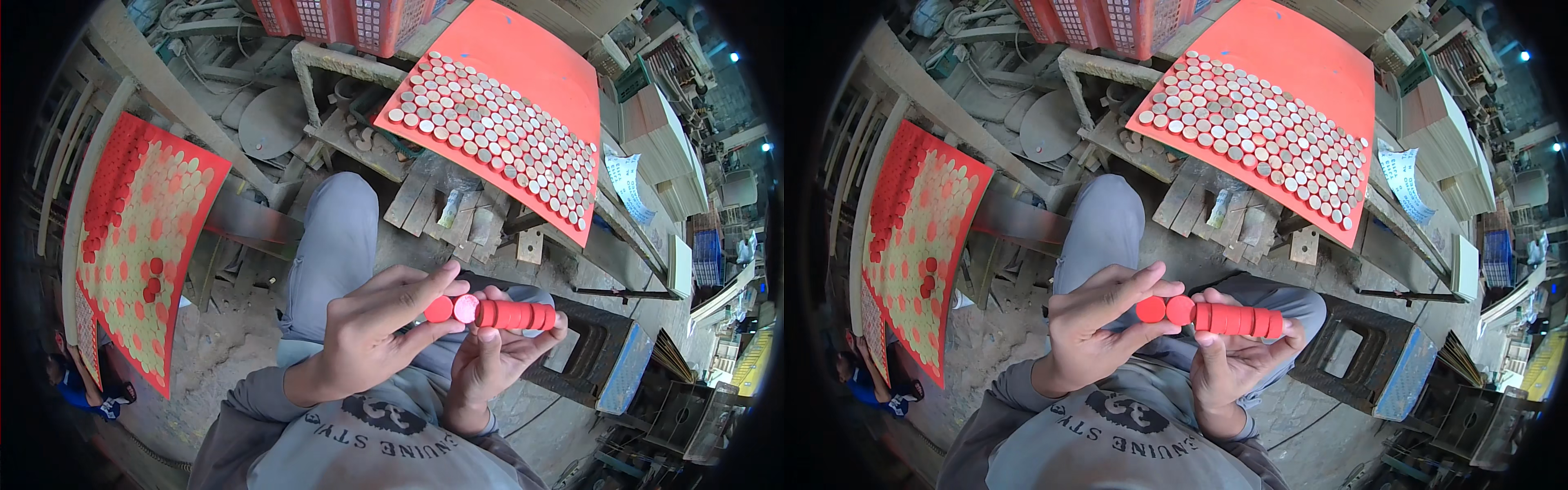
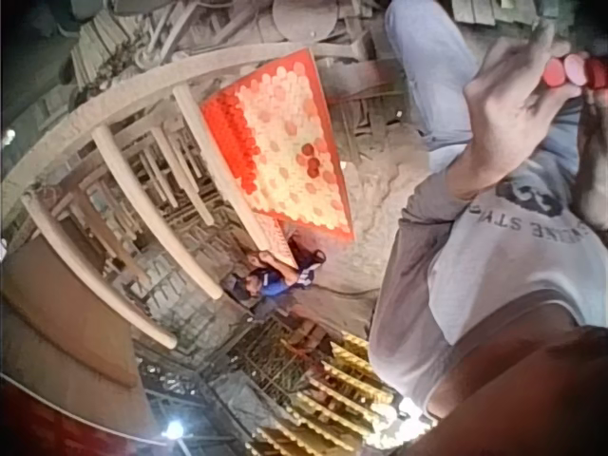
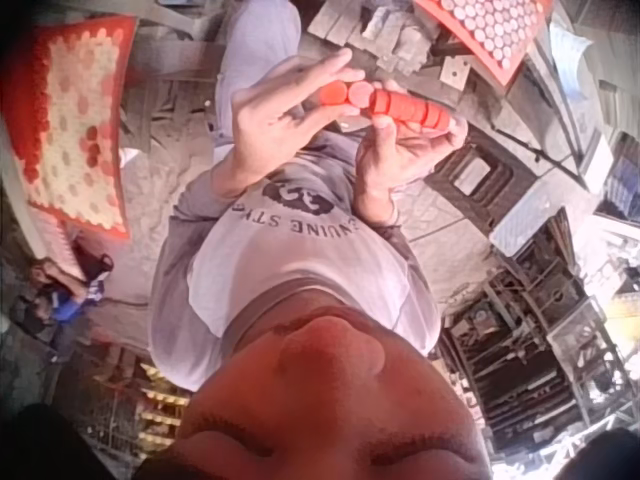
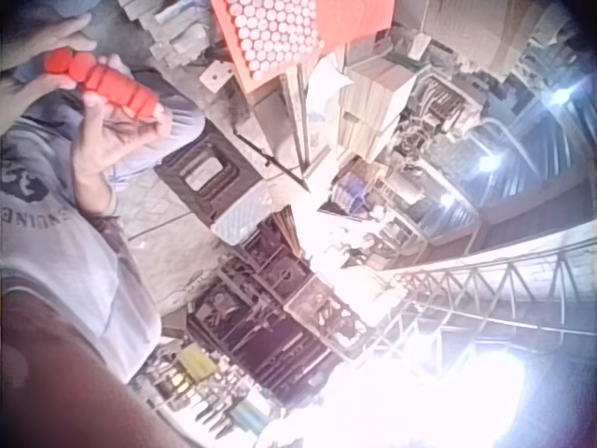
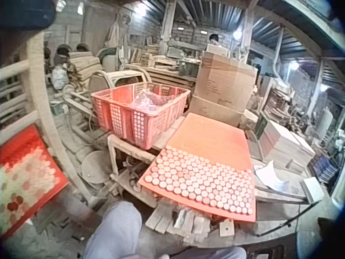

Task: The person sits on the floor and repeatedly picks up small red cylindrical objects, rolls them in their hands, and places them onto a red board with a grid of circular indentations. The person occasionally picks up a small red disc from a nearby board and places it on top of the cylinders. The process is repetitive and involves careful placement of the objects.

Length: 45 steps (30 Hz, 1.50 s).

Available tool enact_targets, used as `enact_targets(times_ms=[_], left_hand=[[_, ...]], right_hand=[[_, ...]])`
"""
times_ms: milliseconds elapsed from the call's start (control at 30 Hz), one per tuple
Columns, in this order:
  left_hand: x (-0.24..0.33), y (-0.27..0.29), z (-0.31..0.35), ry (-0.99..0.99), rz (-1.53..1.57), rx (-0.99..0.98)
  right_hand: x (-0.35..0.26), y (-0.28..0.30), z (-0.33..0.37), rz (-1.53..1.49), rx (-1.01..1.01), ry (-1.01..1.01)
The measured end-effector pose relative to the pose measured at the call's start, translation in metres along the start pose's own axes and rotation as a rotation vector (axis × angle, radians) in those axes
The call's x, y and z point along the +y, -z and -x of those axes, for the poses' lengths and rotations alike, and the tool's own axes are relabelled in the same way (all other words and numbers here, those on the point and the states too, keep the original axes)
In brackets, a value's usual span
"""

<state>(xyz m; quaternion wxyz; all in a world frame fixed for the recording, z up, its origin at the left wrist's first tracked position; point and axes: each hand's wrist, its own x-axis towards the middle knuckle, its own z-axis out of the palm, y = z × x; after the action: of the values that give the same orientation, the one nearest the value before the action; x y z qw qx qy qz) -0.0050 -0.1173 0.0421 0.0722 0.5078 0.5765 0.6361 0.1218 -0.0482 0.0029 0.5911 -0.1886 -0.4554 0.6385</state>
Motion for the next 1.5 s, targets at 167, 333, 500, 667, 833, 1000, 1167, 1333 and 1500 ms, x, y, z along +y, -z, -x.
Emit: enact_targets(times_ms=[167, 333, 500, 667, 833, 1000, 1167, 1333, 1500], left_hand=[[0.001, 0.002, 0.0, 0.028, 0.002, -0.031], [0.002, 0.004, 0.0, 0.113, 0.065, -0.073], [0.0, 0.007, 0.001, 0.176, 0.117, -0.096], [0.0, 0.011, 0.0, 0.13, 0.016, -0.091], [0.001, 0.01, 0.0, 0.13, -0.004, -0.086], [0.0, 0.012, 0.0, 0.123, 0.003, -0.079], [-0.001, 0.014, -0.001, 0.12, 0.001, -0.073], [-0.003, 0.013, -0.002, 0.116, 0.048, -0.072], [-0.01, 0.009, 0.005, 0.181, 0.192, -0.07]], right_hand=[[-0.002, -0.001, -0.004, 0.008, -0.025, -0.001], [-0.005, -0.003, -0.009, 0.017, -0.054, -0.002], [-0.009, 0.0, -0.011, 0.049, -0.076, -0.047], [-0.021, 0.001, -0.025, 0.218, -0.222, 0.109], [-0.024, 0.0, -0.035, 0.494, -0.51, 0.288], [-0.023, 0.0, -0.036, 0.523, -0.53, 0.325], [-0.017, 0.0, -0.031, 0.469, -0.486, 0.29], [-0.018, 0.002, -0.022, 0.415, -0.392, 0.154], [-0.021, 0.001, -0.023, 0.441, -0.398, 0.162]])
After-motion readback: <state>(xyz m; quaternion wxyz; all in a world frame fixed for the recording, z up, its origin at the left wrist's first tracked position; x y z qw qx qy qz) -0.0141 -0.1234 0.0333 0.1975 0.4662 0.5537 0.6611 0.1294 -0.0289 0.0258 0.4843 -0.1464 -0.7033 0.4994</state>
